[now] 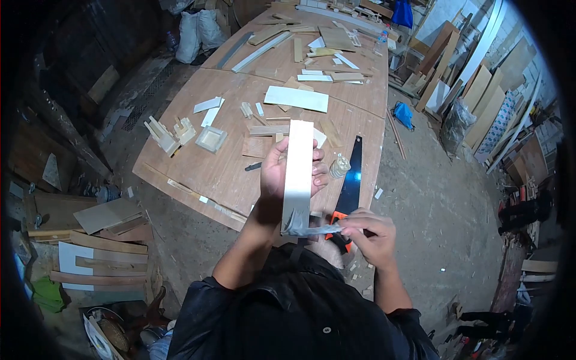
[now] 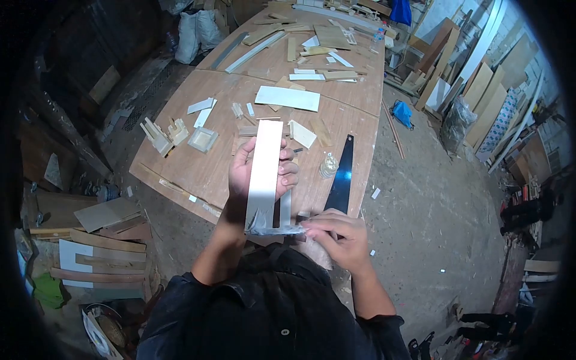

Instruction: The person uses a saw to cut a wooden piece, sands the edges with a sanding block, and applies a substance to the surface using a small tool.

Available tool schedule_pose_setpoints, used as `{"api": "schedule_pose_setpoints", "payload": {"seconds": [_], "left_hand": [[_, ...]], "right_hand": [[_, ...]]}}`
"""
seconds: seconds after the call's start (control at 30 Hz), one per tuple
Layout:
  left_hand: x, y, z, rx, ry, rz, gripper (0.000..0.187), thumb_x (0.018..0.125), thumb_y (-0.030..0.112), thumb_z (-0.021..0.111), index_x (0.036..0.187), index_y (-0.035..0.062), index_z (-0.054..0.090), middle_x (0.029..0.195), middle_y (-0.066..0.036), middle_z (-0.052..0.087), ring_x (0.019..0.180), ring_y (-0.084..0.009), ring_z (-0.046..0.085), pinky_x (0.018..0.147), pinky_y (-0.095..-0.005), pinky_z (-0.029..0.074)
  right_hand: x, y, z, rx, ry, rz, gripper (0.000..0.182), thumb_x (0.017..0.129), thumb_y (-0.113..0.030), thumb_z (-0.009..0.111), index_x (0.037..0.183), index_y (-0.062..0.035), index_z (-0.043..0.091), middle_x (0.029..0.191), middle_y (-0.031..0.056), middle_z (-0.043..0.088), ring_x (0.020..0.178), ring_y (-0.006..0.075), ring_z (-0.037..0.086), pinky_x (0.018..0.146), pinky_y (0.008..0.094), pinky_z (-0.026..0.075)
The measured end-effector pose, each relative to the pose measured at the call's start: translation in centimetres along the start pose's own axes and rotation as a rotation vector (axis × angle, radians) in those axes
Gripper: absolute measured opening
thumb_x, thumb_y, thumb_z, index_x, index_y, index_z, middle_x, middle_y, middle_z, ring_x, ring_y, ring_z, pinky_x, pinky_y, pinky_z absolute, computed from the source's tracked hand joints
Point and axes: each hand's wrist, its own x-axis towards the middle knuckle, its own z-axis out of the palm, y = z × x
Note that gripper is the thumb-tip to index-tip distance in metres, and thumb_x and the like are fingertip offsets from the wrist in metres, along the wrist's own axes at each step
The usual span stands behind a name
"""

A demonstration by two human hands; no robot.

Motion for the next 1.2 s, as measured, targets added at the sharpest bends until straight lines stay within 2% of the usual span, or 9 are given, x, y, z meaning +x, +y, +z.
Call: {"api": "schedule_pose_setpoints", "payload": {"seconds": [0.27,0.33,0.47,0.63,0.73,0.87,1.0,1.1,1.2], "left_hand": [[-0.3,1.3,0.2,0.041,-0.098,-0.053,0.051,0.096,0.043,0.043,0.122,0.0,0.05,0.097,-0.008,0.05,0.079,-0.0192,0.044,0.072,-0.0347,0.038],[-0.5,1.6,0.3,0.054,-0.114,-0.051,0.051,0.096,0.043,0.043,0.122,0.0001,0.05,0.097,-0.008,0.05,0.079,-0.0191,0.044,0.072,-0.0349,0.038],[-0.6,2.1,0.5,0.046,-0.115,-0.038,0.051,0.097,0.043,0.042,0.122,0.0003,0.05,0.097,-0.008,0.05,0.079,-0.019,0.044,0.072,-0.0354,0.039],[-0.3,2.7,0.5,0.024,-0.134,-0.067,0.05,0.097,0.044,0.042,0.121,0.0003,0.05,0.097,-0.007,0.049,0.079,-0.0188,0.044,0.072,-0.0352,0.039],[-0.4,3.2,0.7,0.064,-0.14,-0.071,0.049,0.097,0.044,0.042,0.119,0.0009,0.049,0.096,-0.007,0.049,0.078,-0.0182,0.044,0.072,-0.0348,0.039],[-0.4,3.5,1.1,0.079,-0.128,-0.072,0.049,0.096,0.045,0.042,0.118,0.0009,0.049,0.096,-0.007,0.049,0.077,-0.0176,0.044,0.071,-0.0342,0.039],[-0.4,3.8,1.6,0.086,-0.13,-0.095,0.05,0.096,0.045,0.044,0.118,0.0006,0.05,0.095,-0.007,0.049,0.077,-0.0177,0.044,0.07,-0.0334,0.039],[-0.5,4.3,1.5,0.063,-0.104,-0.076,0.05,0.096,0.045,0.044,0.117,0.0005,0.05,0.094,-0.007,0.049,0.077,-0.0177,0.044,0.07,-0.0331,0.039],[-0.6,4.8,2.0,0.073,-0.134,-0.075,0.05,0.096,0.045,0.045,0.117,0.0,0.051,0.094,-0.007,0.05,0.077,-0.0177,0.044,0.07,-0.0329,0.039]], "right_hand": [[1.1,0.2,1.6,-0.114,0.206,-0.015,0.016,0.08,-0.001,0.074,0.095,0.0021,0.075,0.087,0.0142,0.073,0.077,0.022,0.067,0.07,0.0302,0.052],[1.0,0.2,1.0,0.011,-0.008,-0.09,0.016,0.08,0.0,0.072,0.096,0.0022,0.075,0.088,0.0138,0.073,0.076,0.0216,0.067,0.069,0.0299,0.051],[1.3,0.0,1.2,-0.032,-0.032,-0.079,0.016,0.079,0.001,0.072,0.095,0.0029,0.074,0.085,0.0138,0.073,0.074,0.0219,0.067,0.068,0.0294,0.051],[2.0,0.0,2.5,-0.116,0.263,-0.044,0.014,0.079,0.001,0.072,0.093,0.0036,0.074,0.081,0.0138,0.072,0.071,0.0216,0.066,0.066,0.029,0.051],[1.5,0.0,1.6,0.028,0.054,-0.045,0.014,0.08,0.001,0.072,0.094,0.0041,0.074,0.083,0.0136,0.072,0.072,0.02,0.066,0.066,0.0285,0.05],[2.2,-0.3,2.6,-0.109,0.04,-0.1,0.014,0.08,0.001,0.072,0.093,0.0042,0.074,0.082,0.0133,0.072,0.071,0.0188,0.065,0.065,0.0279,0.049],[2.5,-0.6,2.8,-0.179,0.245,-0.068,0.013,0.08,0.001,0.072,0.093,0.0034,0.074,0.081,0.0135,0.072,0.069,0.0186,0.064,0.064,0.0284,0.049],[2.1,-0.7,2.4,0.018,0.05,-0.1,0.014,0.081,0.0,0.071,0.095,0.0033,0.075,0.082,0.0134,0.072,0.069,0.0178,0.065,0.064,0.0275,0.048],[2.4,-1.4,3.6,-0.092,0.012,-0.045,0.014,0.082,-0.001,0.071,0.095,0.0036,0.074,0.081,0.0132,0.072,0.069,0.0175,0.065,0.065,0.0273,0.049]]}}
